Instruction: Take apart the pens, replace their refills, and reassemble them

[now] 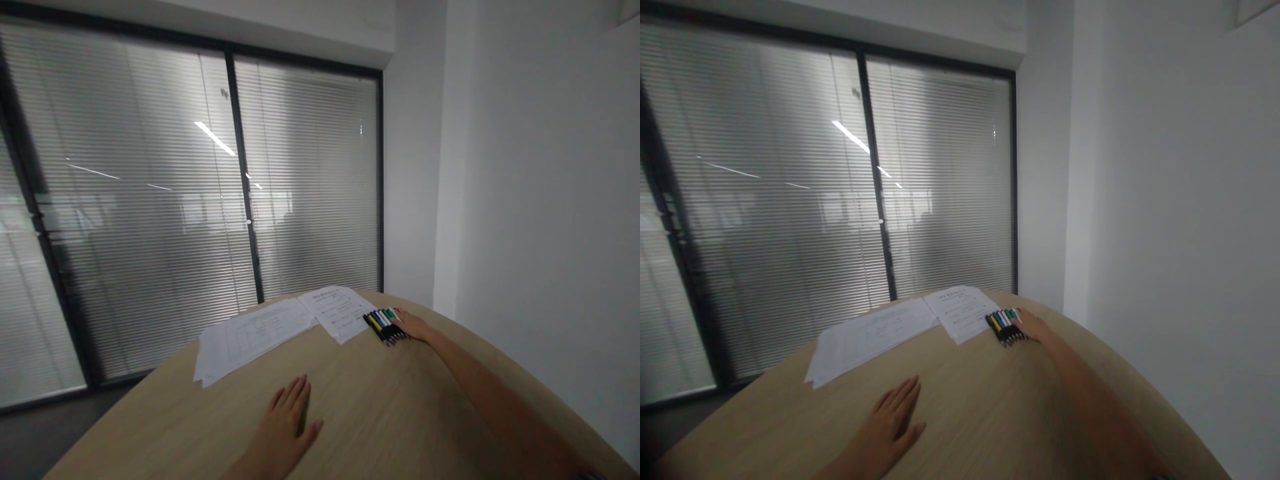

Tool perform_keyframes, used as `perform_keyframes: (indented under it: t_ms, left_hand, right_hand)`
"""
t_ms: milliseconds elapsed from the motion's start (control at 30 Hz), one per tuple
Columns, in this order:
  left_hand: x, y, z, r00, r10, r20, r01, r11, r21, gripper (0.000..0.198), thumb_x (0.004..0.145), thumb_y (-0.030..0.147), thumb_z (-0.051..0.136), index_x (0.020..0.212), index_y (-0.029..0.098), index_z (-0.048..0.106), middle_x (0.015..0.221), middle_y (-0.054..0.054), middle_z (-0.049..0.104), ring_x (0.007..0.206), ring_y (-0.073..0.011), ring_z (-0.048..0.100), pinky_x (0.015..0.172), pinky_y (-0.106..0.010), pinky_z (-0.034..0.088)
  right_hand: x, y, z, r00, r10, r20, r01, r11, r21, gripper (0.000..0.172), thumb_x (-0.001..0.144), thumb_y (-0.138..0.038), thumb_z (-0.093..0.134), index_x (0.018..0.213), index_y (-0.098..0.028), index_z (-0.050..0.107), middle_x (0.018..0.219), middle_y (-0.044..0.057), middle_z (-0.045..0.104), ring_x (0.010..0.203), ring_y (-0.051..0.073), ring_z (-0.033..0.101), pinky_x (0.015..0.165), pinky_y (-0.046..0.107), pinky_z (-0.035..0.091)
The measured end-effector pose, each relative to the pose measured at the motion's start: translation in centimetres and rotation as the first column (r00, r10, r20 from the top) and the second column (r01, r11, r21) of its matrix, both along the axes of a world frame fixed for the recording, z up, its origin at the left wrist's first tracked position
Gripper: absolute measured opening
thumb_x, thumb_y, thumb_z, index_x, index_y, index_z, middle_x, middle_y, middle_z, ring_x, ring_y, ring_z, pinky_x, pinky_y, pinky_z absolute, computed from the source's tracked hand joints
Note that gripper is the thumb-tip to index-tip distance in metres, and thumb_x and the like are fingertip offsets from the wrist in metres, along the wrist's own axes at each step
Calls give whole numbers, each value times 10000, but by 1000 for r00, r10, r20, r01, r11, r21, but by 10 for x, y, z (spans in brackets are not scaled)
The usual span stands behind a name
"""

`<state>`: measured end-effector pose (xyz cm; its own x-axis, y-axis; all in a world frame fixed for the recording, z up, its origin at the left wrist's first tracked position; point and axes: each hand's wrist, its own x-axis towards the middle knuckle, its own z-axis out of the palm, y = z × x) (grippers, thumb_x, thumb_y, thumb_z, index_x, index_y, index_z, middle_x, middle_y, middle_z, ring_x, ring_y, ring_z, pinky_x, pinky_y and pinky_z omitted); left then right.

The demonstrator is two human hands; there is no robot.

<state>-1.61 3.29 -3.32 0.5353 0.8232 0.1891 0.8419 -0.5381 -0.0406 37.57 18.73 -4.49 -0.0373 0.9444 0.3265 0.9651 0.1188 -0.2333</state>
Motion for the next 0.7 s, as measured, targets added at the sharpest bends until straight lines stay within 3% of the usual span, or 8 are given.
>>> perform_keyframes:
  t_ms: [133, 233, 400, 533, 700]
  left_hand:
    - [3, -5, 9, 1000, 11, -22, -11, 999, -40, 665, 825, 562, 206, 1296, 104, 310, 1353, -108, 263, 1234, -244, 263, 998, -416, 251]
    - [5, -7, 14, 1000, 11, -24, -13, 999, -49, 660, 828, 549, 216, 1296, 92, 306, 1352, -117, 257, 1233, -247, 262, 996, -421, 253]
    - [6, -7, 14, 1000, 13, -15, -13, 999, -45, 643, 828, 533, 247, 1284, 88, 332, 1342, -124, 278, 1225, -248, 278, 997, -415, 255]
    - [4, -5, 12, 1000, -7, 16, 8, 1000, -23, 615, 827, 532, 260, 1285, 129, 337, 1339, -114, 287, 1218, -252, 293, 985, -429, 270]
    - [6, -10, 20, 1000, -3, 8, 4, 998, -69, 630, 825, 525, 269, 1293, 106, 316, 1345, -121, 266, 1230, -252, 265, 990, -432, 259]
  right_hand:
    - [-2, -6, 8, 998, 45, 38, -46, 998, 32, 368, 872, -375, 353, 1179, -196, 448, 1237, 113, 443, 1095, 258, 435, 884, 466, 359]
    - [-12, -18, 14, 978, 176, 108, -183, 982, 57, 508, 856, -470, 278, 1277, -197, 352, 1325, 116, 364, 1217, 274, 292, 971, 469, 243]
    - [-35, -41, 21, 862, 438, 254, -461, 887, 33, 671, 716, -538, 495, 1298, -256, 313, 1383, 38, 270, 1261, 243, 202, 1022, 453, 97]
    - [-45, -42, 23, 777, 539, 327, -573, 820, 10, 686, 730, -507, 493, 1304, -179, 311, 1378, 97, 268, 1262, 211, 207, 1027, 402, 119]
    - [-48, -33, 24, 758, 546, 356, -589, 808, 14, 582, 763, -462, 472, 1236, -126, 425, 1332, 146, 346, 1240, 231, 263, 1018, 406, 158]
